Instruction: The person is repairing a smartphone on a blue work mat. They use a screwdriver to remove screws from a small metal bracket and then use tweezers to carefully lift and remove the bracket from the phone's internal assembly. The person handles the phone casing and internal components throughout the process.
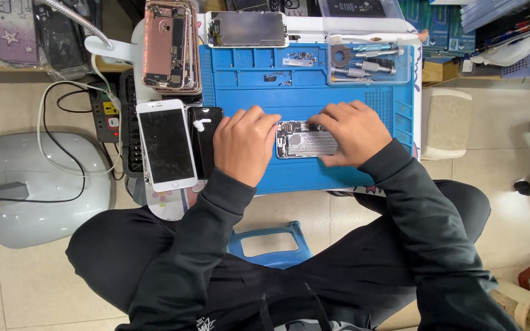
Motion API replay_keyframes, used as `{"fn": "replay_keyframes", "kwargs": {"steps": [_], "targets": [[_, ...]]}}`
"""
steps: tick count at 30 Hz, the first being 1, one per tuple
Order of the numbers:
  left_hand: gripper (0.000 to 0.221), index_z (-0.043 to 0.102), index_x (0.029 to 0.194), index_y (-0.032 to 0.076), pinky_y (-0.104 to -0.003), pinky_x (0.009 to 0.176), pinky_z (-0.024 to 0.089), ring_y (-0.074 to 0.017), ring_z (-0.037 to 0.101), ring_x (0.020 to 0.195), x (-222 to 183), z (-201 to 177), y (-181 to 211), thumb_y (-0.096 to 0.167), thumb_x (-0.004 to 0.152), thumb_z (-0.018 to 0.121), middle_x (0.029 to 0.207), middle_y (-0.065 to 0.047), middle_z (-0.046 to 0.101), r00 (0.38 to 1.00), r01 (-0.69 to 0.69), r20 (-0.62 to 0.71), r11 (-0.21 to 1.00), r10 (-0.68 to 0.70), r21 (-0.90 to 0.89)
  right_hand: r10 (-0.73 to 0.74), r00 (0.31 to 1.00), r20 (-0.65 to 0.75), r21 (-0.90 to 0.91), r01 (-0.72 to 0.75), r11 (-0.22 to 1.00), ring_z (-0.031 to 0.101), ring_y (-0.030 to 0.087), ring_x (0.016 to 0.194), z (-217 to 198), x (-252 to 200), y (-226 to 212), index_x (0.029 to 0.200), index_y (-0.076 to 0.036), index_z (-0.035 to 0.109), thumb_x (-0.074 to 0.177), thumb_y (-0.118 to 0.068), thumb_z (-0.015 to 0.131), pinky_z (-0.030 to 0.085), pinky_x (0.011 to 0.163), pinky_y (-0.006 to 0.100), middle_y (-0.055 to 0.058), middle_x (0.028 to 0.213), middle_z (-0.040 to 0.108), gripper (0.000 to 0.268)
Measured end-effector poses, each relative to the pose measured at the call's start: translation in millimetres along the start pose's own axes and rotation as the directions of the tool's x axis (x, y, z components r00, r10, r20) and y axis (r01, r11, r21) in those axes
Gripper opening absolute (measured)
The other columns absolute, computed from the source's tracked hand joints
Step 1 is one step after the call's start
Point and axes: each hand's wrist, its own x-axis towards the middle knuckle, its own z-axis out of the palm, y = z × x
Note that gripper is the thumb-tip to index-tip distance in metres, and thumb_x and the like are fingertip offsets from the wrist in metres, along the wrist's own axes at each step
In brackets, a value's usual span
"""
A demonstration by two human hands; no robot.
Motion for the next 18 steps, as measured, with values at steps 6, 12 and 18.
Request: {"fn": "replay_keyframes", "kwargs": {"steps": [6, 12, 18], "targets": [[0.014, 0.078, 0.112, 0.02, -0.036, 0.07, 0.05, -0.0214, 0.066, 0.083, -10, 6, 5, 0.022, 0.101, 0.069, 0.088, 0.003, 0.061, 0.999, -0.008, 0.045, 0.996, 0.013, -0.092, -0.017, 0.984, -0.177, 0.002, 0.018, 1.0, 0.067, 0.022, 0.096, 22, 24, 1, 0.12, -0.019, 0.068, 0.067, -0.047, 0.081, 0.055, 0.087, 0.04, 0.001, 0.117, 0.068, 0.062], [0.01, 0.074, 0.107, 0.02, -0.035, 0.069, 0.044, -0.0189, 0.059, 0.077, -39, 49, 25, 0.024, 0.1, 0.068, 0.085, 0.005, 0.053, 0.985, -0.081, 0.139, 0.982, 0.105, -0.169, 0.137, 0.947, -0.291, 0.248, -0.063, 0.967, 0.067, 0.022, 0.095, 35, 39, 2, 0.117, -0.022, 0.07, 0.071, -0.027, 0.086, 0.055, 0.079, 0.036, -0.004, 0.13, 0.071, 0.048], [0.011, 0.069, 0.1, 0.015, -0.035, 0.067, 0.037, -0.0192, 0.051, 0.073, -63, 86, 41, 0.023, 0.104, 0.062, 0.086, 0.002, 0.049, 0.963, -0.164, 0.177, 0.962, 0.204, -0.218, 0.143, 0.956, -0.255, 0.248, -0.078, 0.966, 0.065, 0.021, 0.101, 24, 43, -5, 0.113, -0.019, 0.073, 0.073, -0.023, 0.089, 0.052, 0.082, 0.037, -0.004, 0.131, 0.074, 0.043]]}}
